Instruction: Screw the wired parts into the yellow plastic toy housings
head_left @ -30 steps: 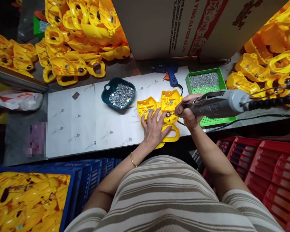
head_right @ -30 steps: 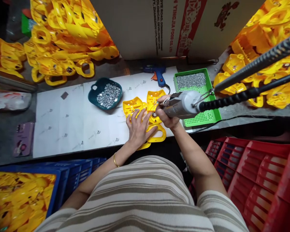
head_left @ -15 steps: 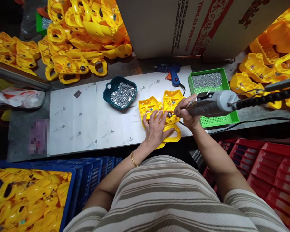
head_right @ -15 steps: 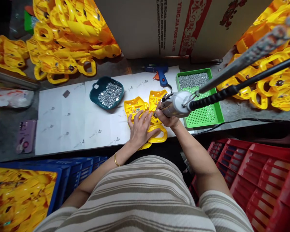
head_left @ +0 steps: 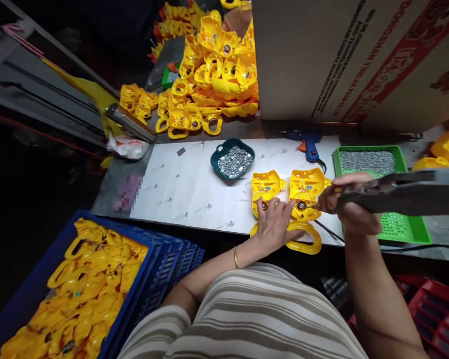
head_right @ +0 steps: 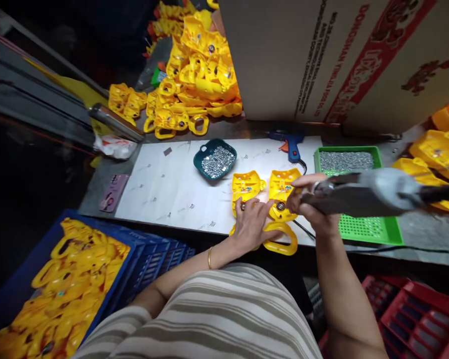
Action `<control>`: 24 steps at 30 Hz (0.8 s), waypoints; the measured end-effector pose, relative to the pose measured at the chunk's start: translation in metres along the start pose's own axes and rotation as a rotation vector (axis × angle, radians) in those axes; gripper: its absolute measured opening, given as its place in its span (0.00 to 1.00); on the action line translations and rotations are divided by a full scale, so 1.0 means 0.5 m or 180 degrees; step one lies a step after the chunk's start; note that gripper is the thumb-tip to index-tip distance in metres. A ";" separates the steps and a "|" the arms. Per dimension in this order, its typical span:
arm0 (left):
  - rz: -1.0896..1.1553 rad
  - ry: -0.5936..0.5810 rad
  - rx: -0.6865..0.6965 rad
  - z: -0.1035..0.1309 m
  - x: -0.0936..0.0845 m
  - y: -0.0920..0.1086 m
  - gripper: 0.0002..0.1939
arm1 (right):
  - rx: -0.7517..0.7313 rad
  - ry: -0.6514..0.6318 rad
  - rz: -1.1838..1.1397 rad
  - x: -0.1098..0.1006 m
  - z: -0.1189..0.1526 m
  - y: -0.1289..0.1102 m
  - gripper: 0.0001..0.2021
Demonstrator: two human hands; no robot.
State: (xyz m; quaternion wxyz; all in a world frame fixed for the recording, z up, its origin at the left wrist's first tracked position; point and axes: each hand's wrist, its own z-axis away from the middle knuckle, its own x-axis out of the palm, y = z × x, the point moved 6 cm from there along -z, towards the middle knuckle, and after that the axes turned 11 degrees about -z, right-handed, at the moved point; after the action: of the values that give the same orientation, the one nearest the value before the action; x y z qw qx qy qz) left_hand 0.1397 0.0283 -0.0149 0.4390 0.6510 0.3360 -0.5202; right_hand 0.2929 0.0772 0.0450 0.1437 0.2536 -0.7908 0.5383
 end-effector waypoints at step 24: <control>-0.0221 0.0136 -0.0874 -0.238 -0.075 -0.483 0.03 | -0.0926 0.0322 0.0099 0.015 0.037 -0.117 0.10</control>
State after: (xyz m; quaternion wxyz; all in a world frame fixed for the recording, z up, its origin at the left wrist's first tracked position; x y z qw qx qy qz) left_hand -0.0394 0.2328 -0.0235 0.4985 0.5837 0.4356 -0.4701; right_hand 0.3201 0.0411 0.0875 0.2102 0.1904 -0.8560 0.4323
